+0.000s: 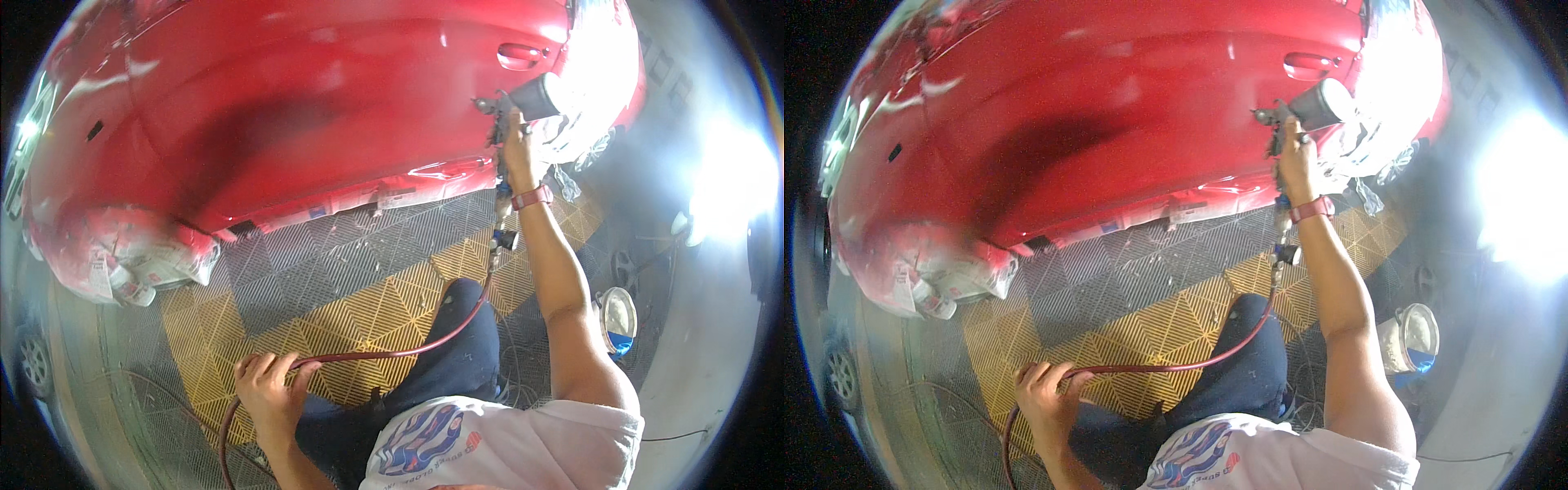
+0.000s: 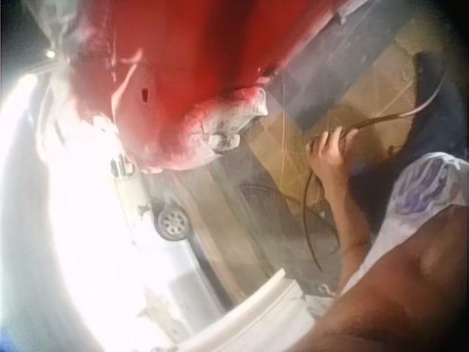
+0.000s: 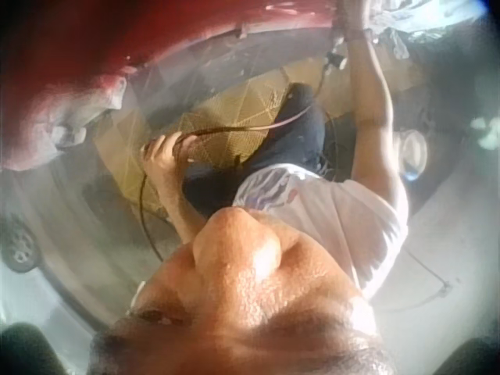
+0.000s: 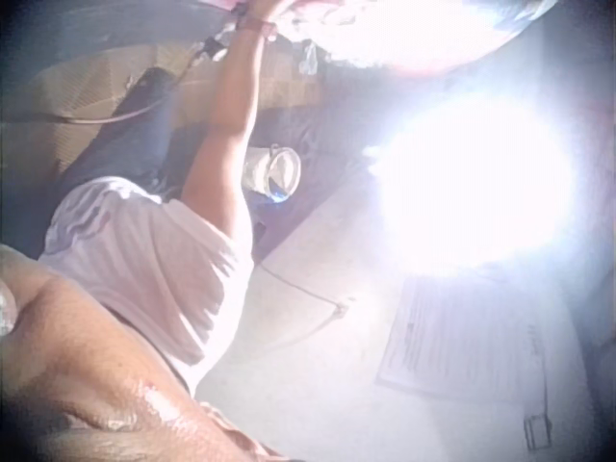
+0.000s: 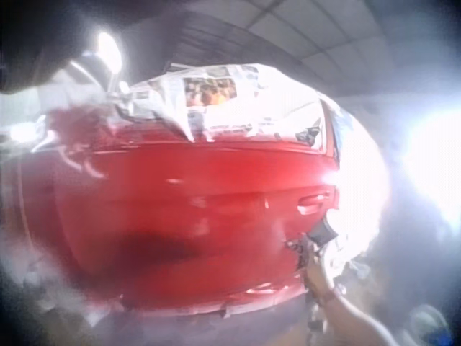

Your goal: The person uses a spray gun to apply red paint to the side of a red car in a garage. The car is masked with newspaper and plastic sheeting. The person moves along the side of the vehicle, spraying the door and rear quarter panel.

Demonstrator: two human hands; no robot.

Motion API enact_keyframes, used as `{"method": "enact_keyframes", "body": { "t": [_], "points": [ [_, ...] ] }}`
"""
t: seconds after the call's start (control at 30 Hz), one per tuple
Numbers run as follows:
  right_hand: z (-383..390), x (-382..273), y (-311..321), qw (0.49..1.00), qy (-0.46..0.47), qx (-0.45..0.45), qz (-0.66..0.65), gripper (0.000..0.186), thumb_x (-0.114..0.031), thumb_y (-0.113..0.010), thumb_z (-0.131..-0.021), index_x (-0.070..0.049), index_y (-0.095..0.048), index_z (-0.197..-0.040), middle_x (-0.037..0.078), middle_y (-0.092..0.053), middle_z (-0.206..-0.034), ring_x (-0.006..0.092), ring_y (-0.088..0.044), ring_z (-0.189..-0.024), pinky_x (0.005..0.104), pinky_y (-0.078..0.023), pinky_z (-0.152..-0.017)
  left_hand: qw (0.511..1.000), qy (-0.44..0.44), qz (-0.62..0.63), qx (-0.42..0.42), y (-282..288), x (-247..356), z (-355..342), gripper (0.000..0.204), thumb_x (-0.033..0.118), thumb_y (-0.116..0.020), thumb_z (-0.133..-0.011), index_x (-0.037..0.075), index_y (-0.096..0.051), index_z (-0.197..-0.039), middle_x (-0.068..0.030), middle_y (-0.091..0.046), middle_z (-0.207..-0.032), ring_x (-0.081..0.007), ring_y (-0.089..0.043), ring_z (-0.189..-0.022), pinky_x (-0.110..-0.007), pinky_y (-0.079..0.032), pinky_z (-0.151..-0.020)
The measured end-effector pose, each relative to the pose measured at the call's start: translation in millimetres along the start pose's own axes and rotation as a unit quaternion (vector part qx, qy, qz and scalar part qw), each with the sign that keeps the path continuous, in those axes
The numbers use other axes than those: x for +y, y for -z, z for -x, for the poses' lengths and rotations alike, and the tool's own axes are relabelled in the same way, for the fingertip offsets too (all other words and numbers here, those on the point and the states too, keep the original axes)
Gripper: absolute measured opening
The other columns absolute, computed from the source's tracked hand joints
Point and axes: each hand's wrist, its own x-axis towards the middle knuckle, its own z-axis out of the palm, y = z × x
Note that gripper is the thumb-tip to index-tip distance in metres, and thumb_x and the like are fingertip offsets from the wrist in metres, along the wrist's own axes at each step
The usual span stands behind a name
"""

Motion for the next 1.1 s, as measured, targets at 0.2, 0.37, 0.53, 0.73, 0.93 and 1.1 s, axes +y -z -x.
{"method": "enact_keyframes", "body": {
  "t": [0.2,0.37,0.53,0.73,0.93,1.1],
  "points": [
    [108.6,-72.8,-156.6,0.997,0.016,-0.076,0.012,0.054,-0.051,-0.049,-0.119,-0.002,-0.069,-0.112,0.006,-0.072,-0.077,0.0106,-0.063,-0.055,0.0293,-0.046,-0.042,0.993,0.111,-0.035,0.025,63.9,-82.8,66.0,0.044,0.044,-0.092,-0.081,0.004,-0.082,-0.094,-0.0069,-0.074,-0.08,-0.031,-0.07,-0.082,-0.049,-0.051,-0.102],
    [174.6,-105.1,-278.7,0.987,0.021,-0.15,-0.048,0.05,-0.047,-0.055,-0.118,0.0,-0.073,-0.119,0.004,-0.071,-0.078,0.0099,-0.065,-0.059,0.029,-0.048,-0.045,0.975,0.182,-0.101,0.08,101.4,-150.3,139.4,0.05,0.052,-0.088,-0.085,0.003,-0.083,-0.095,-0.0062,-0.072,-0.079,-0.0289,-0.068,-0.083,-0.048,-0.048,-0.106],
    [231.2,-127.6,-392.1,0.976,0.058,-0.197,-0.068,0.045,-0.041,-0.058,-0.117,0.001,-0.074,-0.115,0.006,-0.071,-0.072,0.0135,-0.068,-0.062,0.0374,-0.052,-0.053,0.937,0.31,-0.133,0.093,138.5,-176.3,210.1,0.04,0.043,-0.089,-0.088,0.004,-0.083,-0.097,-0.0056,-0.073,-0.082,-0.0269,-0.067,-0.085,-0.047,-0.046,-0.109],
    [299.6,-157.5,-516.4,0.967,0.108,-0.225,-0.047,0.051,-0.046,-0.063,-0.11,0.0,-0.076,-0.129,0.035,-0.074,-0.092,0.0527,-0.076,-0.095,0.0596,-0.06,-0.079,0.881,0.405,-0.208,0.131,168.5,-184.1,290.5,0.034,0.039,-0.088,-0.092,0.006,-0.084,-0.097,-0.0029,-0.073,-0.081,-0.0234,-0.066,-0.082,-0.046,-0.044,-0.114],
    [353.0,-200.9,-597.1,0.954,0.147,-0.251,-0.073,0.051,-0.048,-0.063,-0.109,-0.003,-0.078,-0.126,0.035,-0.075,-0.097,0.0529,-0.075,-0.099,0.062,-0.059,-0.087,0.872,0.426,-0.198,0.134,211.3,-163.0,299.5,0.024,0.029,-0.087,-0.094,0.01,-0.087,-0.108,-0.008,-0.078,-0.088,-0.0269,-0.069,-0.081,-0.046,-0.053,-0.098],
    [324.2,-217.1,-601.2,0.916,0.09,-0.371,-0.126,0.051,-0.047,-0.06,-0.11,-0.001,-0.078,-0.12,0.034,-0.075,-0.098,0.054,-0.073,-0.101,0.0611,-0.057,-0.089,0.871,0.423,-0.213,0.132,210.0,-162.7,299.7,0.025,0.03,-0.088,-0.093,0.009,-0.087,-0.106,-0.0076,-0.077,-0.088,-0.0268,-0.069,-0.082,-0.046,-0.053,-0.096]
  ]
}}
